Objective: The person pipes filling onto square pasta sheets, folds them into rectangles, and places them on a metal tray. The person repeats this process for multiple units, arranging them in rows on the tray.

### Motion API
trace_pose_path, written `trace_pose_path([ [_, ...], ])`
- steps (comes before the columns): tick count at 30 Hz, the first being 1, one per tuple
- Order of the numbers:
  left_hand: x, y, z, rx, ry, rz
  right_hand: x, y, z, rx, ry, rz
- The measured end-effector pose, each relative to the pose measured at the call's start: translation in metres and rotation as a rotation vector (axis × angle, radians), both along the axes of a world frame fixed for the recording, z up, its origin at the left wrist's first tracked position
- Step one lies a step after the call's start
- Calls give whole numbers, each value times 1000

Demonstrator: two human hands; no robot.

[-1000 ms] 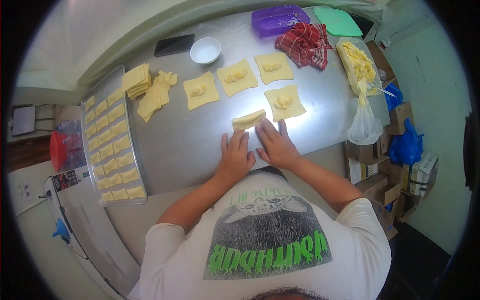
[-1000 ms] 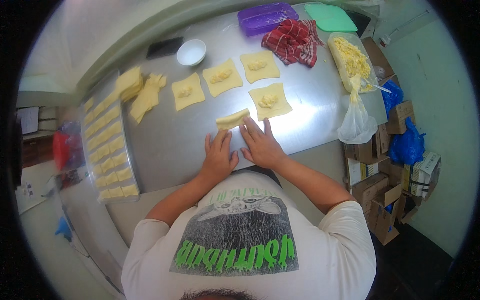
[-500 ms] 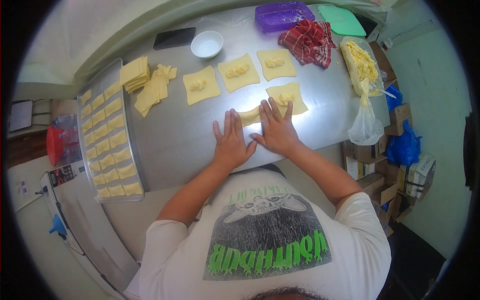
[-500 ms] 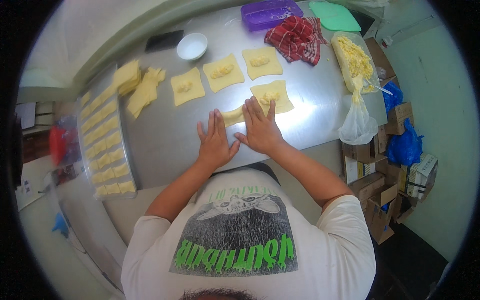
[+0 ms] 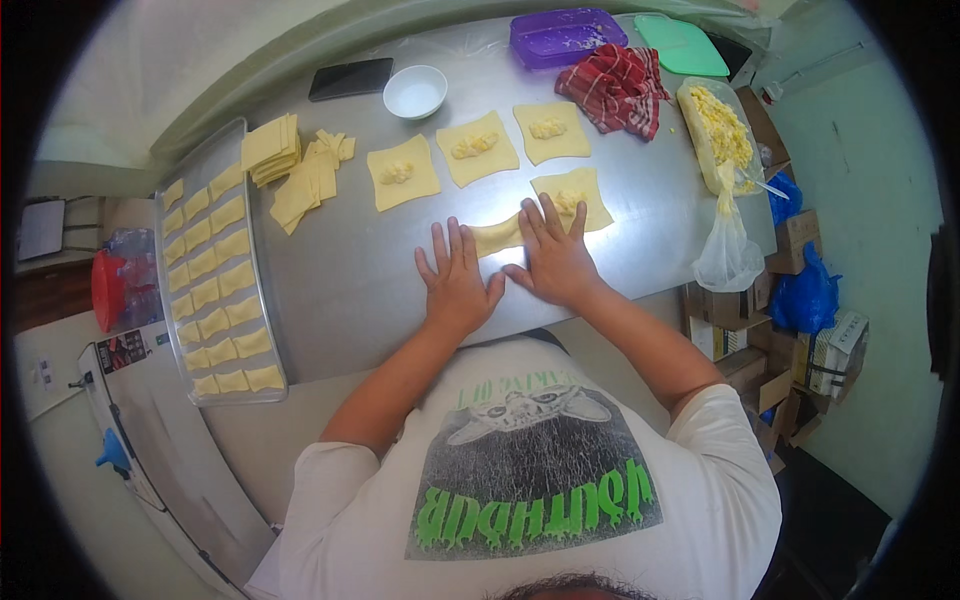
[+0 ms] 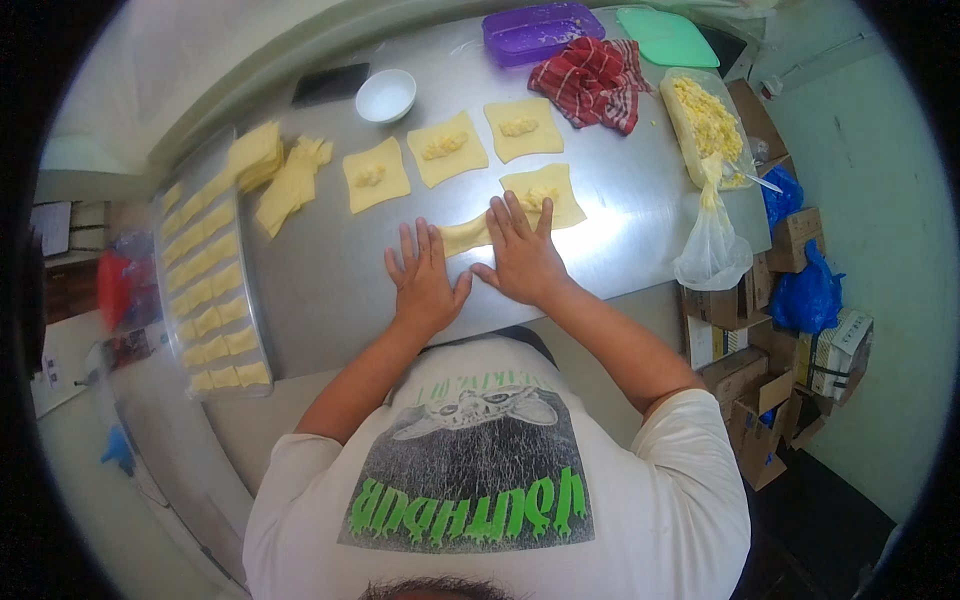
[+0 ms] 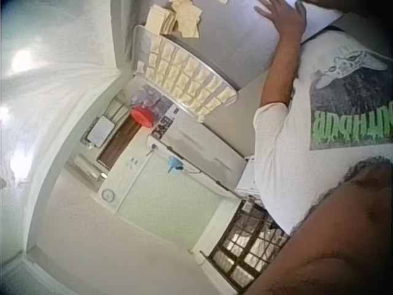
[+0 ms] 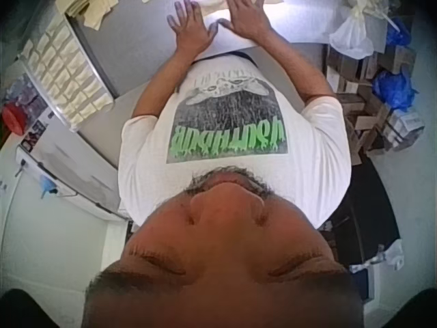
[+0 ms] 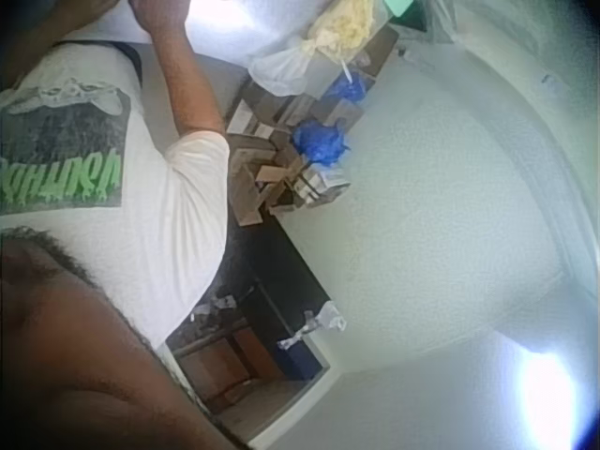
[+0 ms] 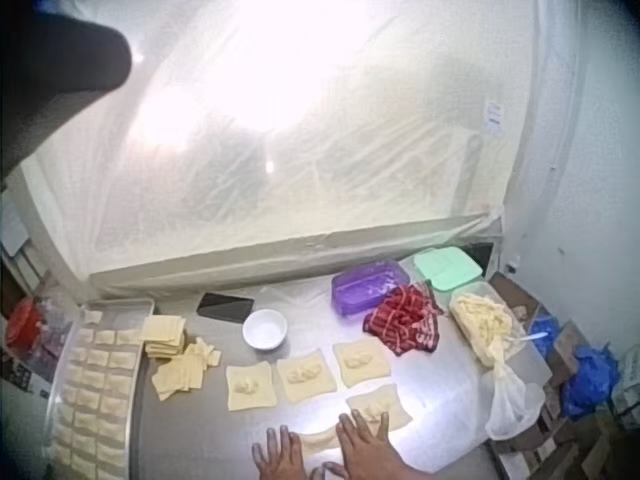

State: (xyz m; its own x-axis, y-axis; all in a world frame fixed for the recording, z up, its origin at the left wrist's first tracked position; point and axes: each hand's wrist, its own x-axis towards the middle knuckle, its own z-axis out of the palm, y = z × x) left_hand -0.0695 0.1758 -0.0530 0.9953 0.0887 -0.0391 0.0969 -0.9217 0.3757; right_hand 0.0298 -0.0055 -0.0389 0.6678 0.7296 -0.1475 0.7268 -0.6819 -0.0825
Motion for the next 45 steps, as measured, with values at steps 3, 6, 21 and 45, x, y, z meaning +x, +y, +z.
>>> trace_pose_path([
  [3,2,4,-1,-23,50,26,6,-1,6,20,24,-8],
  [6,-4,8,-14,-53,-90,103,9,-1,8,84,9,-44],
  [21,-1,16,-6,8,-58,80,9,-2,10,76,-25,-29],
  [45,-20,-3,-5,-9,-330,-255,-38,9,-20,454,-198,191],
])
